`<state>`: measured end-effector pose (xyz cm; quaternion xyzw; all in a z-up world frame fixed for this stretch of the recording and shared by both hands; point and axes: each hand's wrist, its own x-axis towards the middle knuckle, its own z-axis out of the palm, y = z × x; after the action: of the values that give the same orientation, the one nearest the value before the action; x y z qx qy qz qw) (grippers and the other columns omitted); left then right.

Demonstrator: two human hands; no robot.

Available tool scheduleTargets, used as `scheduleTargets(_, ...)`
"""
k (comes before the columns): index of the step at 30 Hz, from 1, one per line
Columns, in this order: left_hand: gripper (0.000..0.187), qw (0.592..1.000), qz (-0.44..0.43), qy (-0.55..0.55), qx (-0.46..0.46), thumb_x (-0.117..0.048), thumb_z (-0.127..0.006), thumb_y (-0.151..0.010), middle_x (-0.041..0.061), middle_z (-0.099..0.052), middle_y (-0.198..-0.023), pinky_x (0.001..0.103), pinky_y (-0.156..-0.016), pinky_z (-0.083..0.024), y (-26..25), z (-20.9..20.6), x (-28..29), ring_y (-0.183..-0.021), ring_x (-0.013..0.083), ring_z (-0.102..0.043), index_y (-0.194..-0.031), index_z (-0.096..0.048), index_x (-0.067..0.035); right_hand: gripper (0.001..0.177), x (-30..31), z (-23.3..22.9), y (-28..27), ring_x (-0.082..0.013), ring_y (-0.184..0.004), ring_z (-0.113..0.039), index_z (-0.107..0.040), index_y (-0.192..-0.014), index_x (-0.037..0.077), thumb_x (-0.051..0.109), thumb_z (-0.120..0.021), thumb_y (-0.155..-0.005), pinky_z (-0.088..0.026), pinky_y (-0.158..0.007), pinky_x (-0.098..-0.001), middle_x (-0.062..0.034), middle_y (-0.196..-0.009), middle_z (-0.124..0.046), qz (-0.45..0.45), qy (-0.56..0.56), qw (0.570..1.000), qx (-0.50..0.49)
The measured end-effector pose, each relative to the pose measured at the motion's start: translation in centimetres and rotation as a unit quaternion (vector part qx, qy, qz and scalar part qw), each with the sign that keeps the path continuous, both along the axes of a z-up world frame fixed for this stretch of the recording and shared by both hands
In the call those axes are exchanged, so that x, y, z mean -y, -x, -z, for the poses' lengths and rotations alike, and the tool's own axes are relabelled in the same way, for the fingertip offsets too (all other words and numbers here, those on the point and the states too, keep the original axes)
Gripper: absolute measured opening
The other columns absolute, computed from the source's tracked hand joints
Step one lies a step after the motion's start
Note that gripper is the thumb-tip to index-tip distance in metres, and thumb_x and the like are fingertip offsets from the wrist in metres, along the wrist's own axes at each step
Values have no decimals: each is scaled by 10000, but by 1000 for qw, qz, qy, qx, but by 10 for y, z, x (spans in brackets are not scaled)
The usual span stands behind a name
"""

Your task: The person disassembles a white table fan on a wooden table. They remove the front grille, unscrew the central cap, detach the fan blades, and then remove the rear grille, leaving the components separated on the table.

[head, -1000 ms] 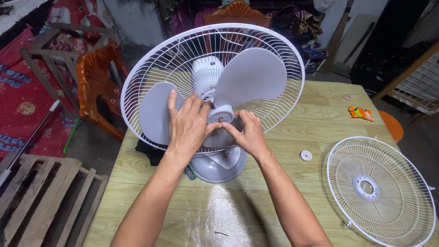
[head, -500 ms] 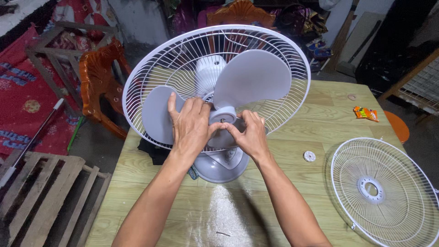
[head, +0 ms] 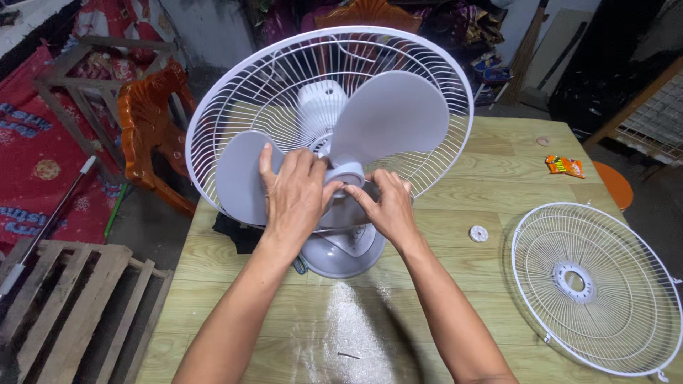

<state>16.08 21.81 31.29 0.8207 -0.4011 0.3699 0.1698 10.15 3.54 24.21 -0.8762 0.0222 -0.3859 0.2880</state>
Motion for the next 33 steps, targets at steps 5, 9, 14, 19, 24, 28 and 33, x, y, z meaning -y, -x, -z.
scheduleTargets(5, 409, 1000, -3, 3, -12, -373, -824, -810, 43, -638, -1061, 620, -1179, -151, 2, 4, -4, -1134, 220, -594, -1072, -728, -73, 337, 1, -2, 7, -268, -831, -586, -692, -1003, 61, 375, -767, -903, -377, -832, -412, -78, -883, -664, -3, 1, 1000, -30)
scheduleTargets(9, 454, 1000, -3, 5, 5, -390, -830, -784, 51, -638, -1064, 619, -1166, -154, 3, 6, -3, -1137, 228, -593, -1079, -727, -61, 346, 1, -6, 9, -265, -870, -599, -694, -996, 61, 380, -783, -896, -389, -839, -413, -72, -902, -679, -1, 5, 1000, -22)
scheduleTargets(14, 505, 1000, -16, -1, 4, -419, -843, -779, 67, -624, -1043, 627, -1184, -140, 0, 8, -1, -1106, 240, -584, -1094, -727, -41, 490, 1, -13, 7, -229, -980, -685, -659, -1181, 56, 433, -764, -887, -435, -912, -395, -71, -1022, -720, -12, -78, 996, -35)
scheduleTargets(19, 526, 1000, -22, 10, -8, -424, -861, -751, 94, -620, -1028, 642, -1186, -107, -1, 8, 5, -1111, 262, -582, -1052, -722, -16, 449, 2, -22, 5, -288, -1030, -672, -669, -1192, 57, 397, -748, -909, -419, -931, -426, -124, -1110, -726, -26, 8, 999, -40)
scheduleTargets(24, 528, 1000, -19, 12, 21, -405, -854, -750, 112, -656, -1116, 643, -1209, -60, -2, 13, 7, -1218, 257, -585, -1059, -715, 0, 471, -3, -16, 6, -310, -1014, -664, -650, -1192, 35, 392, -761, -904, -397, -934, -432, -148, -1088, -713, -25, -5, 999, -42)
scheduleTargets(28, 516, 1000, -13, 8, -7, -393, -843, -756, 118, -665, -1091, 657, -1206, -54, -3, 13, 8, -1214, 263, -588, -1062, -719, 4, 481, -4, -13, 3, -296, -992, -669, -654, -1188, 42, 400, -772, -889, -388, -930, -421, -136, -1036, -717, -14, -25, 998, -53)
scheduleTargets(33, 521, 999, -22, 33, -2, -423, -824, -761, 122, -663, -1083, 654, -1211, -56, -1, 16, 12, -1224, 269, -592, -1042, -715, 2, 462, -6, -9, 1, -285, -994, -670, -652, -1180, 47, 385, -773, -888, -382, -940, -417, -126, -1038, -722, -1, -15, 1000, -18)
